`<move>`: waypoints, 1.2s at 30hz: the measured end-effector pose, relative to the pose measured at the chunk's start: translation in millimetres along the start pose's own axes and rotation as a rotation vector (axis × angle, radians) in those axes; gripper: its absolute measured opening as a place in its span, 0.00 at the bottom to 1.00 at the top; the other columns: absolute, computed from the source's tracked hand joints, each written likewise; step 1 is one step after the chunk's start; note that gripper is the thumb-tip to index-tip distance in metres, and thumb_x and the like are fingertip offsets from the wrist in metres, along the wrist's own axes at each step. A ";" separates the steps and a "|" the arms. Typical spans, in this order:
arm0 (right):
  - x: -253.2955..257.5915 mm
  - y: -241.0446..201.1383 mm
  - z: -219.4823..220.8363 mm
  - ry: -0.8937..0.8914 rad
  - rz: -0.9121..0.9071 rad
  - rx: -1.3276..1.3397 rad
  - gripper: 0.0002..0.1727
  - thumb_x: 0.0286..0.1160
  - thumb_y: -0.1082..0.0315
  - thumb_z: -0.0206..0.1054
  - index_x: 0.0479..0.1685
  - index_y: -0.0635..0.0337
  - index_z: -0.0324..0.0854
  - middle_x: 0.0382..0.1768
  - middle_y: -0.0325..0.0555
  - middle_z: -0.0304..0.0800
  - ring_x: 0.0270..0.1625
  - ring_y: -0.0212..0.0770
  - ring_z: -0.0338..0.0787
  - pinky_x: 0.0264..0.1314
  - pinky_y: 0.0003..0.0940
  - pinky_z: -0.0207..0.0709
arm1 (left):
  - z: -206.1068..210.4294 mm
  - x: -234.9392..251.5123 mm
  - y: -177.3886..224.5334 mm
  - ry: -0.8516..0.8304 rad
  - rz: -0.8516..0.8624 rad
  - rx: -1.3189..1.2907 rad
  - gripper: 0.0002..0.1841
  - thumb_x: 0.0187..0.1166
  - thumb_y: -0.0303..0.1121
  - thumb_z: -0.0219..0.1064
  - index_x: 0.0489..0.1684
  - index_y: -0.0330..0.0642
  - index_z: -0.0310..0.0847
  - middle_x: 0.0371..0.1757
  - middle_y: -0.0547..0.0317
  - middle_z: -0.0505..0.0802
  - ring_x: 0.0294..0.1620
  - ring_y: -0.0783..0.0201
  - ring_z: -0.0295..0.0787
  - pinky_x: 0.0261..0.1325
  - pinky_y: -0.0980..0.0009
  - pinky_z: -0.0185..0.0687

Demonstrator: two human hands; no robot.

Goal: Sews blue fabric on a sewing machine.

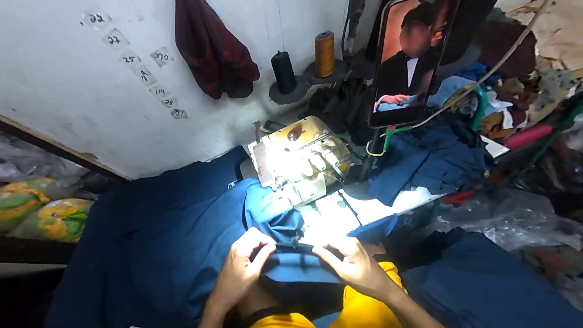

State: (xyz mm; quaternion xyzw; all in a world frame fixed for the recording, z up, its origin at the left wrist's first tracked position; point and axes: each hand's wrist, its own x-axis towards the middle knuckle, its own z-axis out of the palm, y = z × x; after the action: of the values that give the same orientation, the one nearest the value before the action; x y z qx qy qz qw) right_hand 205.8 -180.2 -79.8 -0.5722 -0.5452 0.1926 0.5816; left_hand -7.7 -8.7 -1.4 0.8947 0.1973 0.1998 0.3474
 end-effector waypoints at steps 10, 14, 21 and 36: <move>53.3 32.8 57.0 0.285 0.282 0.026 0.14 0.81 0.57 0.67 0.42 0.59 0.89 0.40 0.42 0.91 0.41 0.30 0.89 0.49 0.28 0.86 | 13.6 96.2 -33.6 0.239 0.000 0.305 0.11 0.83 0.34 0.65 0.46 0.37 0.92 0.45 0.53 0.95 0.51 0.66 0.92 0.62 0.68 0.86; 50.0 35.9 59.0 0.308 0.337 0.006 0.15 0.78 0.54 0.70 0.43 0.58 0.86 0.31 0.36 0.88 0.32 0.27 0.86 0.37 0.25 0.84 | 30.8 89.5 -42.2 0.324 0.007 0.389 0.10 0.81 0.37 0.67 0.45 0.44 0.93 0.47 0.59 0.94 0.53 0.66 0.91 0.62 0.66 0.86; 34.3 37.2 59.3 0.247 0.290 -0.049 0.13 0.80 0.58 0.68 0.39 0.57 0.91 0.40 0.41 0.91 0.44 0.28 0.91 0.50 0.26 0.88 | 65.6 58.6 -20.2 0.271 -0.142 0.739 0.28 0.84 0.62 0.53 0.70 0.59 0.88 0.77 0.63 0.86 0.82 0.57 0.76 0.87 0.37 0.54; 35.7 -1.2 57.7 0.249 0.435 0.449 0.19 0.68 0.57 0.80 0.46 0.58 0.79 0.35 0.39 0.85 0.33 0.31 0.84 0.37 0.28 0.83 | 53.5 36.1 -5.9 0.707 -0.039 0.254 0.19 0.74 0.38 0.72 0.55 0.32 0.87 0.60 0.49 0.91 0.67 0.62 0.86 0.73 0.66 0.82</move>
State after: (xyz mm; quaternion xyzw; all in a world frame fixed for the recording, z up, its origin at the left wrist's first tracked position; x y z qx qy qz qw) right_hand 167.8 -123.9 -78.3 -0.5517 -0.2790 0.3560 0.7008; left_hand 47.9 -15.9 -34.0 0.8025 0.3452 0.4636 0.1478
